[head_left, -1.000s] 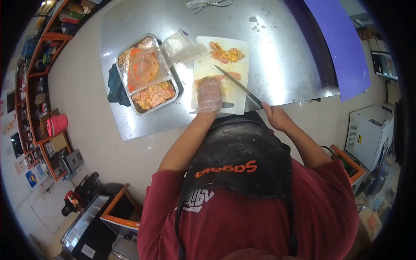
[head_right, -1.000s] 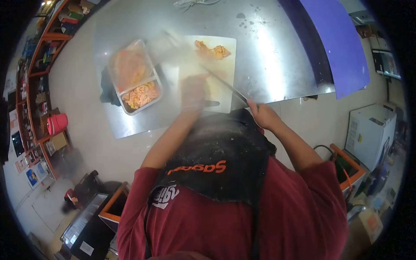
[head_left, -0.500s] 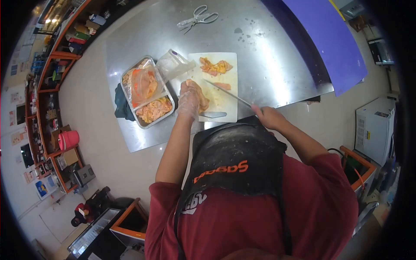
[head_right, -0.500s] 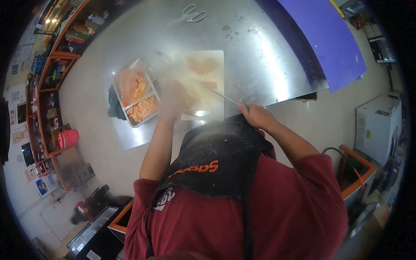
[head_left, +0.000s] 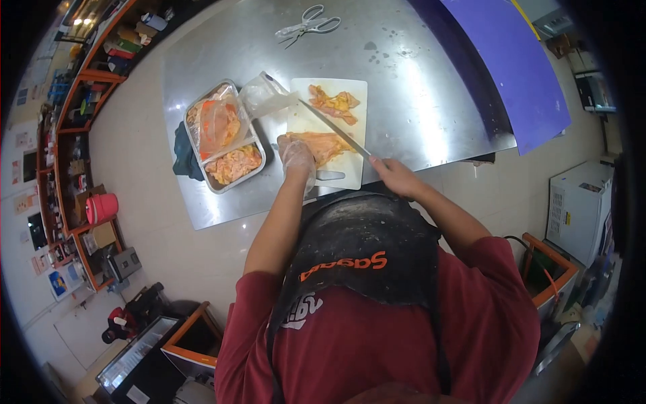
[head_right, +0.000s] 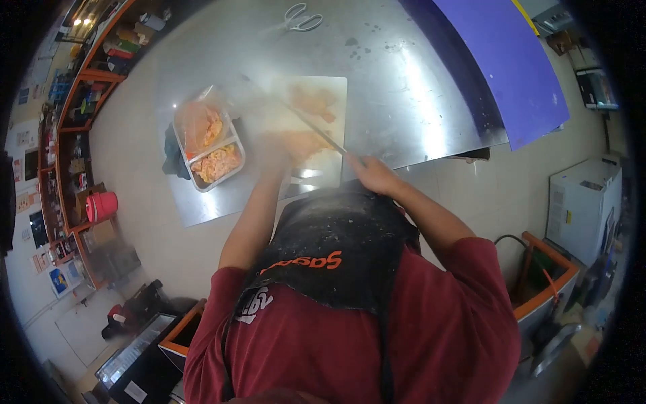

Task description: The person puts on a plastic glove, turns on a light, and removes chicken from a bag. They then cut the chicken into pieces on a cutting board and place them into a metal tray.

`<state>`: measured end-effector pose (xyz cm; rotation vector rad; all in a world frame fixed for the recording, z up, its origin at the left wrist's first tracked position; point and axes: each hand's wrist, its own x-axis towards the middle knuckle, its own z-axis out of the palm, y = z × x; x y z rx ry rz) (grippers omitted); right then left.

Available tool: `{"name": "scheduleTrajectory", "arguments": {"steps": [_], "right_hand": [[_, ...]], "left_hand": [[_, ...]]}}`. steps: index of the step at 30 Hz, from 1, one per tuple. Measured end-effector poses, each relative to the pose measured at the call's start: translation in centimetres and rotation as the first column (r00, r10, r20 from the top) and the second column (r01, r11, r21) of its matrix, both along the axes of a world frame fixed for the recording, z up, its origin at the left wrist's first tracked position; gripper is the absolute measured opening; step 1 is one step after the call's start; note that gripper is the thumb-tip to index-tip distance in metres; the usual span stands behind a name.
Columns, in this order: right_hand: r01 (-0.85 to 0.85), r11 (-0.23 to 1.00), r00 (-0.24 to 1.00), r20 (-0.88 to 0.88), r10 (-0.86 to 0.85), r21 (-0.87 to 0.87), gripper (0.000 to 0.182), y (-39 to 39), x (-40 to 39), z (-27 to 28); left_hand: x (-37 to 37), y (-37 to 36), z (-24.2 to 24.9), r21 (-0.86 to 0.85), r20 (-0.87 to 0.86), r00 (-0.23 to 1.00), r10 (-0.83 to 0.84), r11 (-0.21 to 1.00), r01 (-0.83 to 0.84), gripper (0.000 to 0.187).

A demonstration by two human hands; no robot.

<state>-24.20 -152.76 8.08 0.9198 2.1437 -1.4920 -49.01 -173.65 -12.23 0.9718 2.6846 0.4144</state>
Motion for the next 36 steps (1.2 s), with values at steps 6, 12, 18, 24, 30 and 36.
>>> {"name": "scheduleTrajectory", "arguments": {"steps": [6,12,18,24,30,36], "right_hand": [[0.042,0.993,0.999,-0.019,-0.041,0.107,0.073,-2.3,1.8,0.8],[0.021,0.976,0.999,0.042,-0.03,0.215,0.061,-5.5,-1.2,1.7],[0.132,0.931,0.991,-0.039,-0.126,0.34,0.055,-8.5,-5.4,0.1],[0.134,0.915,0.985,0.053,-0.166,0.38,0.056,-8.8,-3.4,0.4],[0.056,0.922,0.975,0.178,-0.134,0.383,0.06,-8.7,-0.7,0.4],[0.041,0.899,0.98,0.156,-0.121,0.437,0.059,-8.2,-5.9,0.8]], "left_hand": [[2.8,-1.1,8.8,0.13,-0.048,0.957,0.286,0.952,-0.278,0.022],[5.8,1.3,17.3,0.124,-0.168,0.926,-0.339,0.924,0.361,0.021],[4.9,1.7,14.1,0.056,-0.185,0.791,-0.583,0.797,0.601,0.022],[5.1,2.1,14.1,0.058,-0.268,0.769,-0.58,0.787,0.614,0.024],[4.6,2.0,17.1,-0.021,-0.11,0.795,-0.597,0.801,0.598,0.046],[5.7,1.1,13.6,0.184,-0.244,0.852,-0.463,0.84,0.51,0.033]]}}
